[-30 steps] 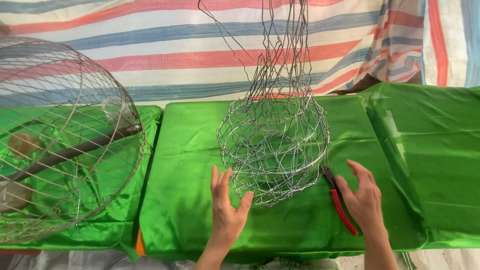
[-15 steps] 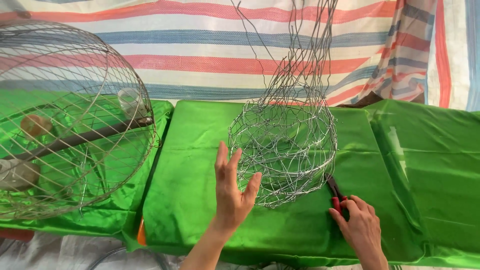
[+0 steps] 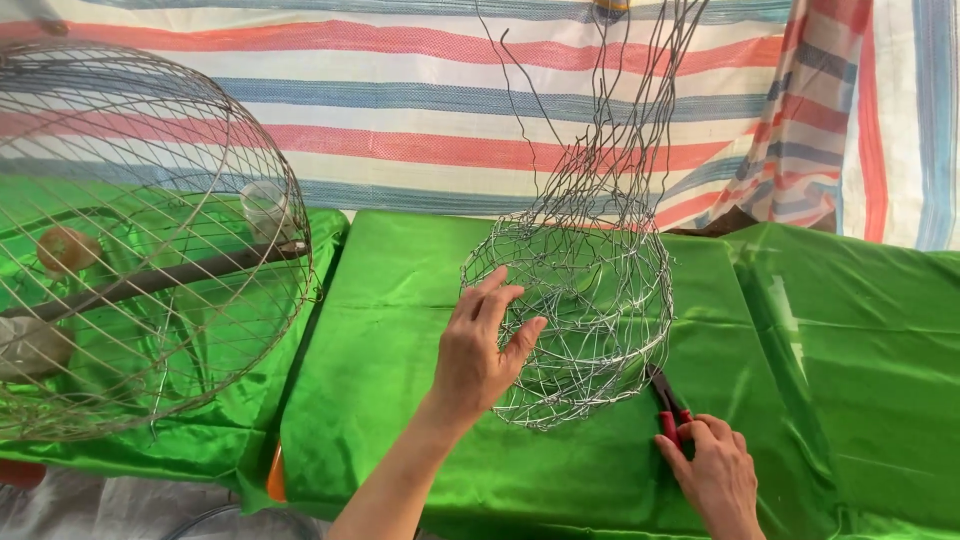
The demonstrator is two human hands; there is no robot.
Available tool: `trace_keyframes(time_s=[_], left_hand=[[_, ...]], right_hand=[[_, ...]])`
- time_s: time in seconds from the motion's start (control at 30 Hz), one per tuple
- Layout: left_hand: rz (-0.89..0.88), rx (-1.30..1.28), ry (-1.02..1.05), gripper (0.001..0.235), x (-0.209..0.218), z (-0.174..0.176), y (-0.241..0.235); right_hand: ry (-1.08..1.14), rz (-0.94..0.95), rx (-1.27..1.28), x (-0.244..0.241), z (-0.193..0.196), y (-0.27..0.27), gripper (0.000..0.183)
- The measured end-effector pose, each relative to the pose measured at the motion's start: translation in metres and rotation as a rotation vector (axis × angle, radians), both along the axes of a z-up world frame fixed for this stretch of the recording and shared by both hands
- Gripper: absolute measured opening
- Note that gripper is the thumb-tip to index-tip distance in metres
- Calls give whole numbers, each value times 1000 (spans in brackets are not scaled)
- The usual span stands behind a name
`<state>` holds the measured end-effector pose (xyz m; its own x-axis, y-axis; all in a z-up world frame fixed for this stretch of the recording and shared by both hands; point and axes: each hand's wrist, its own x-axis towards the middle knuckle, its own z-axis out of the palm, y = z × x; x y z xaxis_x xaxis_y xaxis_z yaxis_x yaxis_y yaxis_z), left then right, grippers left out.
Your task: Using wire cutters to trim and shape a wire mesh structure into a birdcage.
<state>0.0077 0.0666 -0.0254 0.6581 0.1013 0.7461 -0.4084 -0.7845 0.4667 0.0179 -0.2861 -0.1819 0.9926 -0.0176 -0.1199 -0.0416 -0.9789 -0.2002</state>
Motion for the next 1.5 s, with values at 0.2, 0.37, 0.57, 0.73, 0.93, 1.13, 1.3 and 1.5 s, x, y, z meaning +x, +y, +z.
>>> trace_keyframes(time_s=[0.2,0.37,0.57,0.73,0.93,1.13,1.3,1.5], left_hand=[[25,129,-54,36,0,-3,-1],[102,273,-92,34,2,-6,-6],[115,278,-88,33,2,-6,-10],[30,143,-43,35,-2,4,-5],[-5,55,19,35,17,17,10],[-98,-130,126,33,24,13,19],[-208,-192,162,39,12,13,22],[-182,-219,145,42,-3,-2,32]], right_hand=[[12,-48,-10,10,-22,-10,36],[34,-124,139,11,-7,-11,33],[63,-153,412,18,-1,-26,26],[72,-200,731,26,-16,-52,23],[256,-432,1435,13,35,-50,32],[130,53,2004,-2,35,-36,27],[-24,-218,1713,1,27,-28,21],[-4,-182,1863,-11,48,-25,23]])
